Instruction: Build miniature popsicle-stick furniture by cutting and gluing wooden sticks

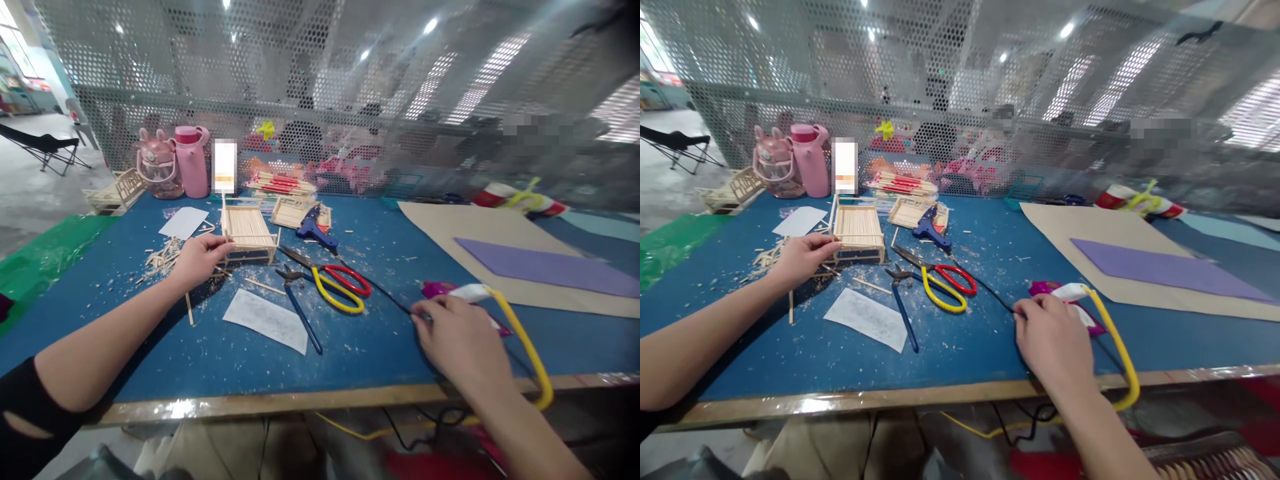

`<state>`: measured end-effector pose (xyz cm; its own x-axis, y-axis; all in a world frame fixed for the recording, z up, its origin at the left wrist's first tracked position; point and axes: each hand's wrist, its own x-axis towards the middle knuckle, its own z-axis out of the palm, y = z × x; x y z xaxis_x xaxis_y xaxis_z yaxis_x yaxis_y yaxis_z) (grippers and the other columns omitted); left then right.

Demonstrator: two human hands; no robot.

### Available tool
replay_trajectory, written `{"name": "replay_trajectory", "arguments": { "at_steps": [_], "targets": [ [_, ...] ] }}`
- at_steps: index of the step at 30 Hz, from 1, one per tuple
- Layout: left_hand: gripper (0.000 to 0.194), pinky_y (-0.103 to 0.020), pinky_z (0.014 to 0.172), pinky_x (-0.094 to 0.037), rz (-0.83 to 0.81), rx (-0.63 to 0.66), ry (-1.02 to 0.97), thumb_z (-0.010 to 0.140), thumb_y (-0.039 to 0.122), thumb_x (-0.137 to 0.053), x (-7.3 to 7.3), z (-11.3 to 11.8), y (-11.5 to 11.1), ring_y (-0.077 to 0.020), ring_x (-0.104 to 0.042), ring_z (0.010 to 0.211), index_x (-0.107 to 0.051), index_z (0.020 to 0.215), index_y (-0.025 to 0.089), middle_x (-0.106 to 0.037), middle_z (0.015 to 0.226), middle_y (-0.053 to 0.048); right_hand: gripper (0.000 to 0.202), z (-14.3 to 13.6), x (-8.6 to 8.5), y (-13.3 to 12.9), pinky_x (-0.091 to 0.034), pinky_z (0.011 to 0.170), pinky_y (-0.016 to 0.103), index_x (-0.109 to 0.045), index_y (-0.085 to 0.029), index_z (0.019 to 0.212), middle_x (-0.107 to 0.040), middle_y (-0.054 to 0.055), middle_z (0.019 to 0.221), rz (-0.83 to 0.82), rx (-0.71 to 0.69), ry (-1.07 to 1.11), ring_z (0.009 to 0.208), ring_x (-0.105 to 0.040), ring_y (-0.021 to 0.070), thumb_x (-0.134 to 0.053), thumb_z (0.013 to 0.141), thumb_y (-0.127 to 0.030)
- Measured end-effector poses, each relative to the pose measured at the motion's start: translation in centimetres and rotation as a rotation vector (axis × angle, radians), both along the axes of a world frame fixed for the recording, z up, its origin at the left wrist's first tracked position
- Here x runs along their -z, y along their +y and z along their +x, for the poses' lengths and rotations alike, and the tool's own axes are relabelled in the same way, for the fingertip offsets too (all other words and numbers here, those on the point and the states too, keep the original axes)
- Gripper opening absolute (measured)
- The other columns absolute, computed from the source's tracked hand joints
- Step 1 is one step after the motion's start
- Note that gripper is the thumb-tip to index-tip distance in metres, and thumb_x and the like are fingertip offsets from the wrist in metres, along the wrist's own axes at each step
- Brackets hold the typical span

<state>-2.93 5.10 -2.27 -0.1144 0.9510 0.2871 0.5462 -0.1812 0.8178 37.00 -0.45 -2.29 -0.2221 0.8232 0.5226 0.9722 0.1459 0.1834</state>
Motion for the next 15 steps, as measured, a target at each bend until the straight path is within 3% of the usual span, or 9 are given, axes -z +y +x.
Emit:
{"name": "replay_trajectory", "arguments": {
  "at_steps": [3, 5, 9, 12, 15],
  "targets": [
    [0.024, -0.03, 0.067, -0.044, -0.006, 0.024, 0.01, 0.073, 0.039, -0.058, -0.2, -0.1, -0.1, -0.0163, -0.059, 0.069, -0.07, 0.079, 0.019, -0.07, 0.078, -0.003, 0.024, -4.8, -2.8, 2.0, -0.045, 0.078, 0.043, -0.065, -0.015, 0.089, -0.062, 0.015, 0.093, -0.053, -0.185, 0.189, 0.091, -0.057, 0.0302, -0.05, 0.08, -0.032],
    [0.022, -0.031, 0.068, -0.044, -0.006, 0.048, 0.016, 0.073, 0.038, -0.059, -0.4, -0.3, -0.3, -0.0169, -0.059, 0.07, -0.07, 0.076, 0.019, -0.07, 0.077, -0.004, 0.028, -9.0, -4.2, 4.1, -0.046, 0.08, 0.038, -0.061, -0.018, 0.102, -0.063, 0.011, 0.102, -0.221, -0.376, 0.367, 0.093, -0.058, 0.0245, -0.054, 0.079, -0.031],
    [0.019, -0.034, 0.073, -0.045, -0.004, 0.16, 0.022, 0.072, 0.037, -0.06, -0.7, -1.0, -0.6, -0.0191, -0.061, 0.076, -0.068, 0.072, 0.02, -0.071, 0.083, -0.005, 0.057, -15.2, -4.2, 8.2, -0.048, 0.069, 0.029, -0.052, -0.021, 0.119, -0.058, 0.008, 0.114, -0.638, -0.669, 0.572, 0.087, -0.059, 0.0175, -0.067, 0.065, -0.022],
    [0.019, -0.035, 0.075, -0.045, -0.021, 0.254, 0.059, 0.074, 0.038, -0.058, -0.9, -1.2, -1.0, -0.019, -0.061, 0.076, -0.067, 0.07, 0.021, -0.069, 0.08, -0.005, 0.039, -16.0, -3.1, 8.4, -0.047, 0.069, 0.028, -0.058, -0.019, 0.103, -0.059, 0.007, 0.105, -0.703, -0.701, 0.593, 0.083, -0.057, 0.0155, -0.065, 0.066, -0.023],
    [0.019, -0.035, 0.076, -0.044, -0.021, 0.258, 0.081, 0.075, 0.038, -0.057, -0.8, -1.1, -1.3, -0.0182, -0.059, 0.075, -0.066, 0.07, 0.021, -0.068, 0.08, -0.004, 0.042, -14.9, -3.1, 6.5, -0.045, 0.065, 0.028, -0.053, -0.018, 0.108, -0.06, 0.007, 0.102, -0.692, -0.614, 0.556, 0.08, -0.056, 0.0158, -0.063, 0.069, -0.029]
  ]
}}
